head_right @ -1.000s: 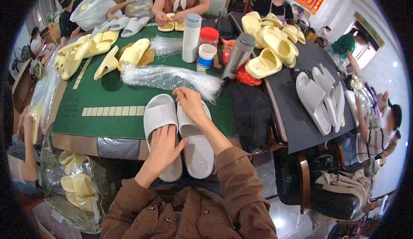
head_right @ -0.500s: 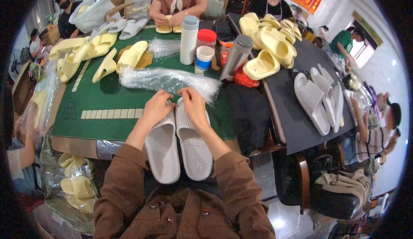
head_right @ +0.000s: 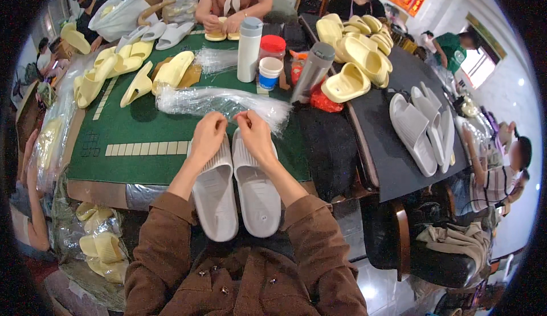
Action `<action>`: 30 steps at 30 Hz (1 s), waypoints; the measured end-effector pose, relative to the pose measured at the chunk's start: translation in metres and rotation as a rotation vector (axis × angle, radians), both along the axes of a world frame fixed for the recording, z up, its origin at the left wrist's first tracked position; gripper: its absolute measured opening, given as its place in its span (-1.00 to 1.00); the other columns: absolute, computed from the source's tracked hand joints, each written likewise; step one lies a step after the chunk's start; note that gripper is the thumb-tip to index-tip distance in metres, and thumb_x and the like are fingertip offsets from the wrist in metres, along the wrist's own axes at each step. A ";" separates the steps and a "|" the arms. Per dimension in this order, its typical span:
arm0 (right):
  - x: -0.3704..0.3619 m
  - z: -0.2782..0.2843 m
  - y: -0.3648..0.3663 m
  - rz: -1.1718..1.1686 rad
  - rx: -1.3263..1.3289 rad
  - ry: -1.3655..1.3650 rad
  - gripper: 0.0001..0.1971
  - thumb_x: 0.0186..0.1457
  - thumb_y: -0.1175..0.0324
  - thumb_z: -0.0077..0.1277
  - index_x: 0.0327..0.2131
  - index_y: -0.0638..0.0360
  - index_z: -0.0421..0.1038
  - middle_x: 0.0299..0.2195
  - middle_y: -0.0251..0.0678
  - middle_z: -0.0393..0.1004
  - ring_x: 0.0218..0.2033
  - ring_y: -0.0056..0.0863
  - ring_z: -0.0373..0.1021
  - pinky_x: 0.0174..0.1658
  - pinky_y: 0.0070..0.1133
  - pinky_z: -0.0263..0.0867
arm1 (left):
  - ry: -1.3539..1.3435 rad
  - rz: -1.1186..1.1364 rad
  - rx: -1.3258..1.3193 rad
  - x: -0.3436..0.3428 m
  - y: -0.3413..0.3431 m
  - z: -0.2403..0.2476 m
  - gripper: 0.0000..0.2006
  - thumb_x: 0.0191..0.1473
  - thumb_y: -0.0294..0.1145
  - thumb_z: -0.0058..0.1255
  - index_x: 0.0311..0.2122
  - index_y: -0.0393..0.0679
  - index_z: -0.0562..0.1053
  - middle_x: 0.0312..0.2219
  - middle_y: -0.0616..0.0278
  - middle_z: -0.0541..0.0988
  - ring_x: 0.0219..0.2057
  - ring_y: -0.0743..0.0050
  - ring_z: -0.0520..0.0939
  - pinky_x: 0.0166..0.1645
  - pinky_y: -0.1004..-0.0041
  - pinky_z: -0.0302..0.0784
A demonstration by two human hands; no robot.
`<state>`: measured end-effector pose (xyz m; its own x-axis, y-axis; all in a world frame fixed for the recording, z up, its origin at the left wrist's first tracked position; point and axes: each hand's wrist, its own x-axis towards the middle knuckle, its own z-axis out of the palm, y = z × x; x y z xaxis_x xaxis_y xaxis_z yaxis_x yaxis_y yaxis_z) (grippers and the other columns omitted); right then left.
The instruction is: The person assembles pairs of plastic slippers by hand at a workbench. They pick up individual slipper halves, align them, and press them together to form complete pairs. The person handles yellow, white, and black slippers, placing the finished pairs on the table.
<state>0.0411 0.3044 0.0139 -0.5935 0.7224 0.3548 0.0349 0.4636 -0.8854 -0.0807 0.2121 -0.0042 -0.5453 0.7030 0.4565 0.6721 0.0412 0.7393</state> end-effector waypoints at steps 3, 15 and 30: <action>-0.003 0.006 -0.004 0.057 -0.015 -0.067 -0.80 0.10 0.35 0.02 -0.29 0.30 0.50 -0.54 -0.21 0.50 -0.51 -0.49 0.40 -0.38 -0.52 0.31 | -0.151 0.034 0.104 -0.001 -0.007 0.000 -0.91 0.09 -0.48 -0.05 -0.36 -0.27 0.43 -0.49 0.06 0.53 -0.46 0.17 0.55 -0.31 0.31 0.43; -0.004 -0.006 0.005 0.185 -0.090 -0.197 -0.80 0.02 0.34 0.09 -0.37 0.30 0.51 -0.51 -0.14 0.51 -0.46 -0.34 0.43 -0.34 -0.47 0.32 | -0.120 0.190 0.190 0.000 -0.013 -0.004 -0.92 0.09 -0.49 -0.06 -0.32 -0.25 0.45 -0.47 0.13 0.54 -0.36 0.24 0.54 -0.22 0.32 0.40; -0.004 -0.025 0.009 0.076 0.081 -0.164 -0.80 0.03 0.32 0.12 -0.37 0.30 0.51 -0.48 -0.25 0.48 -0.45 -0.52 0.37 -0.35 -0.55 0.30 | 0.147 0.119 0.122 0.009 -0.009 -0.014 -0.98 0.05 -0.48 -0.03 -0.38 -0.15 0.43 -0.42 0.18 0.52 -0.31 0.10 0.50 -0.22 0.19 0.32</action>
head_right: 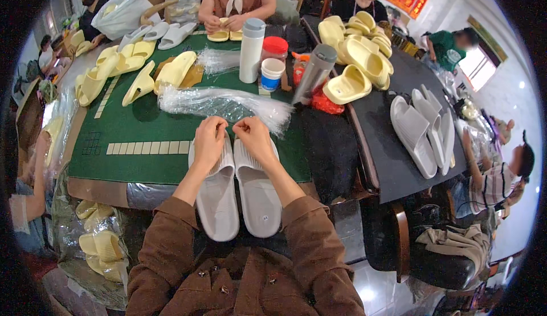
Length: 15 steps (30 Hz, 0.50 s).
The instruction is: The person assembles pairs of plastic slippers by hand at a workbench. They pick up individual slipper halves, align them, and press them together to form complete pairs. The person handles yellow, white, and black slippers, placing the finished pairs on the table.
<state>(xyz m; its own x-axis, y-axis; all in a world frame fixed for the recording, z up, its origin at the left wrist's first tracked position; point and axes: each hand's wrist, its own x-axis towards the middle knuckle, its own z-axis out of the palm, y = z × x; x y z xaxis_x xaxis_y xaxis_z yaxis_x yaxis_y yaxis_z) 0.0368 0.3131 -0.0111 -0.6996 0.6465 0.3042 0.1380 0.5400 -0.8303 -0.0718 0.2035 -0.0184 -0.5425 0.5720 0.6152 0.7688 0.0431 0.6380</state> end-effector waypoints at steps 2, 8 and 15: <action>0.001 0.001 0.002 -0.004 0.017 -0.002 -0.79 0.02 0.32 0.14 -0.37 0.30 0.51 -0.47 -0.25 0.47 -0.45 -0.51 0.38 -0.35 -0.55 0.30 | -0.013 0.033 0.003 0.000 0.001 -0.001 -0.98 0.05 -0.49 -0.02 -0.37 -0.14 0.42 -0.42 0.19 0.51 -0.32 0.10 0.50 -0.22 0.19 0.32; 0.001 0.001 0.000 -0.012 0.024 0.024 -0.85 -0.06 0.39 0.17 -0.43 0.27 0.52 -0.46 -0.19 0.42 -0.43 -0.36 0.40 -0.32 -0.47 0.32 | -0.011 0.135 0.052 -0.001 0.003 -0.003 -0.97 0.03 -0.48 0.00 -0.38 -0.12 0.40 -0.43 0.20 0.49 -0.33 0.11 0.49 -0.22 0.20 0.31; 0.005 0.010 -0.008 -0.005 0.057 -0.034 -0.82 -0.04 0.36 0.16 -0.38 0.27 0.53 -0.43 -0.20 0.43 -0.42 -0.41 0.37 -0.30 -0.49 0.30 | 0.051 -0.019 -0.137 0.002 -0.002 0.005 -0.95 0.03 -0.45 0.03 -0.40 -0.11 0.41 -0.40 0.23 0.49 -0.29 0.15 0.48 -0.17 0.16 0.28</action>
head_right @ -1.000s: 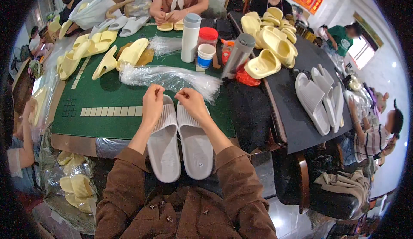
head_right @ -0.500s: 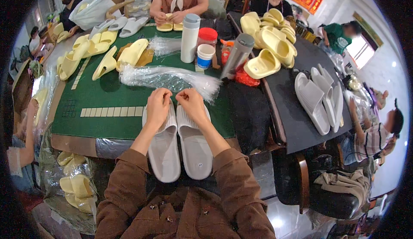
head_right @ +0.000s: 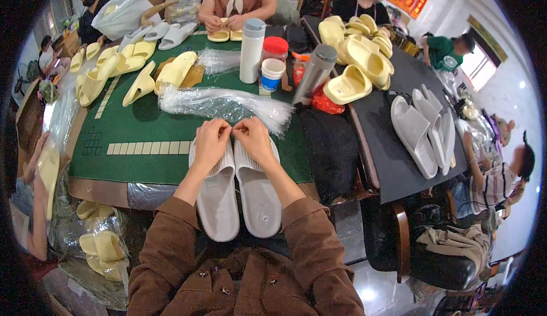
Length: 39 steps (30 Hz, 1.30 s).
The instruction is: The person assembles pairs of plastic slippers by hand at a workbench. They pick up individual slipper halves, align them, and press them together to form complete pairs. The person handles yellow, white, and black slippers, placing the finished pairs on the table.
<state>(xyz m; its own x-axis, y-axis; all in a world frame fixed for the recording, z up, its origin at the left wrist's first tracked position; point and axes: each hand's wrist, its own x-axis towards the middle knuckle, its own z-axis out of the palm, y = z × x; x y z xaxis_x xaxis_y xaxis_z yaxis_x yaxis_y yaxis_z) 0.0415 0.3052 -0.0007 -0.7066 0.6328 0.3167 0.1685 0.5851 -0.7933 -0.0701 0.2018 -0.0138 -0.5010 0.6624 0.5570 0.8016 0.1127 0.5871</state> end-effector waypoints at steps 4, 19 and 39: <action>-0.001 -0.001 0.000 0.011 0.023 0.002 -0.83 -0.05 0.37 0.16 -0.38 0.27 0.53 -0.44 -0.19 0.43 -0.41 -0.40 0.38 -0.30 -0.49 0.30 | -0.011 0.145 0.047 -0.002 0.001 -0.007 -0.97 0.04 -0.46 0.01 -0.40 -0.09 0.41 -0.39 0.25 0.49 -0.27 0.17 0.47 -0.16 0.18 0.28; 0.000 -0.005 0.000 0.022 0.085 0.015 -0.84 -0.02 0.39 0.14 -0.37 0.27 0.52 -0.42 -0.18 0.44 -0.42 -0.37 0.38 -0.30 -0.48 0.31 | -0.183 0.127 0.112 -0.001 0.000 -0.002 -0.92 0.04 -0.37 0.03 -0.41 -0.11 0.46 -0.47 0.25 0.53 -0.27 0.18 0.51 -0.11 0.19 0.29; -0.001 -0.001 -0.002 -0.032 0.001 0.019 -0.77 0.04 0.32 0.10 -0.32 0.33 0.50 -0.39 -0.15 0.48 -0.38 -0.41 0.42 -0.27 -0.49 0.33 | -0.172 0.046 0.080 -0.004 -0.001 -0.005 -0.93 0.03 -0.41 0.02 -0.43 -0.14 0.44 -0.48 0.23 0.53 -0.36 0.18 0.54 -0.18 0.22 0.30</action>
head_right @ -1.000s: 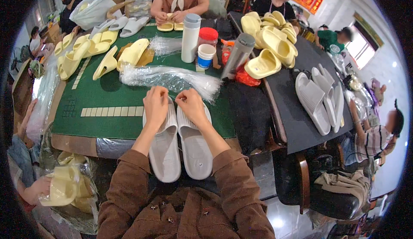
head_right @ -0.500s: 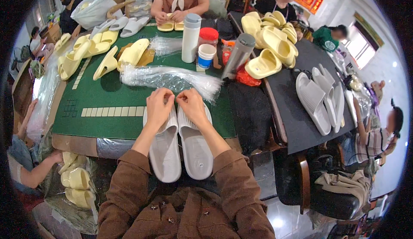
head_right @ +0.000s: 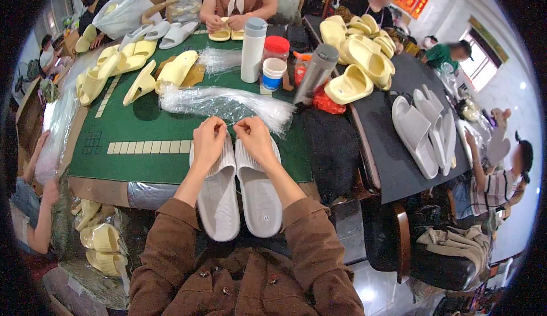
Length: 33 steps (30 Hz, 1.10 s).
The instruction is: The person assembles pairs of plastic slippers by hand at a workbench. They pick up individual slipper halves, align them, and press them together to form complete pairs. The person handles yellow, white, and black slippers, placing the finished pairs on the table.
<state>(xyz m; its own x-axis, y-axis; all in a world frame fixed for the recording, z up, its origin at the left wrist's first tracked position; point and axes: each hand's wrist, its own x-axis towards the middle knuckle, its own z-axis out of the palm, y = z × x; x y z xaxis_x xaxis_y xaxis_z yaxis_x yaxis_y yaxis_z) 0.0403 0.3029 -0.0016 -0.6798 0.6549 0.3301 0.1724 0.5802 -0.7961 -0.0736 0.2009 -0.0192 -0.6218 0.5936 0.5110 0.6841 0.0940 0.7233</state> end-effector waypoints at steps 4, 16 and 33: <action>-0.003 -0.008 0.005 -0.019 -0.051 0.089 -0.84 0.00 0.38 0.14 -0.40 0.29 0.51 -0.46 -0.15 0.44 -0.42 -0.35 0.40 -0.32 -0.48 0.32 | 0.071 -0.028 0.037 0.002 0.001 0.005 -0.93 -0.02 -0.50 0.04 -0.45 -0.27 0.44 -0.51 0.08 0.55 -0.48 0.16 0.58 -0.30 0.29 0.46; 0.002 0.005 0.002 0.091 -0.025 0.019 -0.79 0.10 0.34 0.06 -0.29 0.30 0.52 -0.39 -0.17 0.50 -0.38 -0.42 0.45 -0.27 -0.52 0.36 | 0.134 -0.094 -0.014 0.003 -0.002 0.010 -0.89 -0.03 -0.45 0.09 -0.45 -0.27 0.48 -0.54 0.09 0.54 -0.52 0.20 0.57 -0.37 0.32 0.44; 0.000 0.004 -0.003 0.044 -0.201 0.163 -0.88 0.10 0.45 0.05 -0.33 0.32 0.49 -0.48 -0.23 0.47 -0.48 -0.49 0.43 -0.38 -0.55 0.34 | 0.064 -0.109 0.044 0.004 0.001 0.009 -0.86 0.09 -0.42 0.01 -0.34 -0.29 0.50 -0.49 0.00 0.58 -0.47 0.12 0.62 -0.34 0.32 0.46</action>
